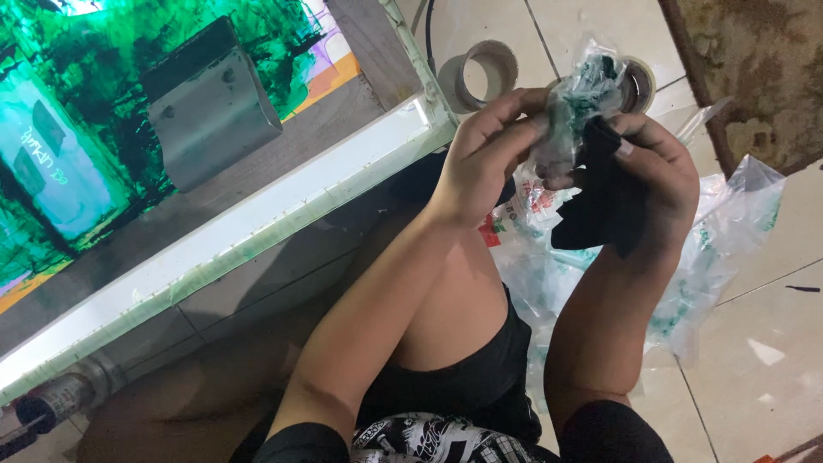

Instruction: The person wipes green ink from a screen printing frame using a black cloth and liquid from a plastic jug, while sitting on the floor.

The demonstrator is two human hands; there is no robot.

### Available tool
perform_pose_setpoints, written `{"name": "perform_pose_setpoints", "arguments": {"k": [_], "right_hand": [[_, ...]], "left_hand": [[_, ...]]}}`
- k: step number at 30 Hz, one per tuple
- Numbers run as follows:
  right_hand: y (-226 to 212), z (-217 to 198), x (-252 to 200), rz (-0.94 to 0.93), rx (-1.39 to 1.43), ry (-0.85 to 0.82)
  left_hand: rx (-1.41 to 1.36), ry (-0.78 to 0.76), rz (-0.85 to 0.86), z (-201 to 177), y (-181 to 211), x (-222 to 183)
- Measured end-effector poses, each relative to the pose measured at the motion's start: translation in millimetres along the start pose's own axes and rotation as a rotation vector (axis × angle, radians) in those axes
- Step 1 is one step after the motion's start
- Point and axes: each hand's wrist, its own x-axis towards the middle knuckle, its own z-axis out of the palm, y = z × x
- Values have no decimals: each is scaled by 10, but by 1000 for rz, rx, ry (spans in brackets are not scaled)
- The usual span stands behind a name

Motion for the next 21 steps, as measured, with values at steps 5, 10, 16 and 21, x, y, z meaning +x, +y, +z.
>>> {"name": "perform_pose_setpoints", "arguments": {"k": [5,10,16,21], "right_hand": [[-110,272,-42,-27,-184,70],[-175,463,-60,-36,-269,155],[-132,434,-80,-155,-341,82],[-113,414,-99,-182,-394,73]], "left_hand": [[99,-76,-15,-54,48,11],[205,-125,33,46,199,-8],[241,-167,81,123,324,-5],[393,-94,31,72,237,-10]]}}
